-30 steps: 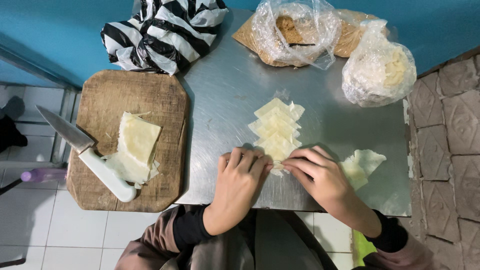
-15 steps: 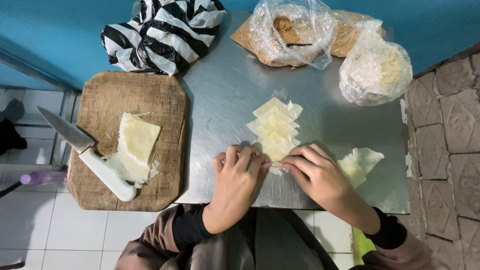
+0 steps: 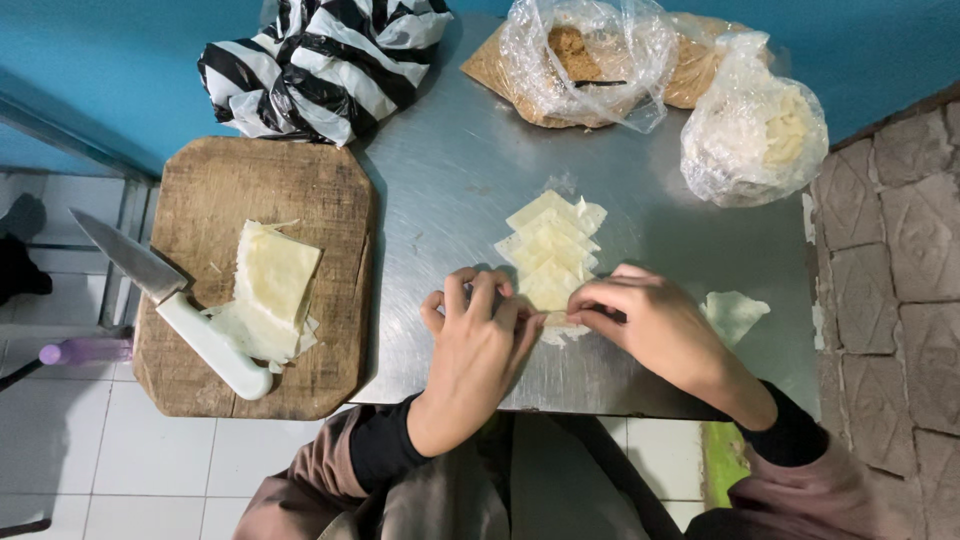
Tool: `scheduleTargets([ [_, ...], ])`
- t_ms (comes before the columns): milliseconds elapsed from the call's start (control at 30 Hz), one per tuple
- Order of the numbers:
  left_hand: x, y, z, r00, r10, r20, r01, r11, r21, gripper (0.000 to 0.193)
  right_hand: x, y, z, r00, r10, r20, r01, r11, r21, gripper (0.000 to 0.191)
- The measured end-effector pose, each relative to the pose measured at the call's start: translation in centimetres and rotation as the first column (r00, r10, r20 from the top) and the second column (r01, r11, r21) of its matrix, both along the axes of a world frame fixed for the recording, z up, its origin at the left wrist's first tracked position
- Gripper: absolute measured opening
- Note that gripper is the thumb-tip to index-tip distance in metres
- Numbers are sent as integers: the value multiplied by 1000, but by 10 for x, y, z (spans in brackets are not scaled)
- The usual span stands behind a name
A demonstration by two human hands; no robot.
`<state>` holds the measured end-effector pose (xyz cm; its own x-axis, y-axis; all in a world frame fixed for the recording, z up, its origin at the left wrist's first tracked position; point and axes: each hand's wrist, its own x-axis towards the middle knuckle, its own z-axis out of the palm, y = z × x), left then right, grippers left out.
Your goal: The person spoons brown filling from a plastic-covered bowl onto thin square pastry wrappers laid on a metal table, then folds each wrapper over the filling by hand to form filled parcels, working through the wrappers one at a time. A knife and extra wrappers rest on a wooden cutting board beside the work area.
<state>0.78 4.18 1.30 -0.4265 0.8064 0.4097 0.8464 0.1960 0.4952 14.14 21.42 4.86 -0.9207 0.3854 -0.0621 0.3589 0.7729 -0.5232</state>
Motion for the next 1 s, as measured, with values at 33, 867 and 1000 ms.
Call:
scheduleTargets([
  [33, 0, 0, 1, 1000, 4, 1, -4, 1000, 3, 18, 0, -1, 0, 998, 31, -48, -31, 999, 15, 14],
  [867, 2, -6, -8, 985, 38, -170, -41, 999, -17, 22, 11, -17, -14, 950, 51, -307, -10, 991, 136, 14],
  [1000, -1, -1, -8, 983, 32, -182, -42, 998, -52, 20, 3, -1, -7, 988, 35, -152, -29, 999, 41, 16],
])
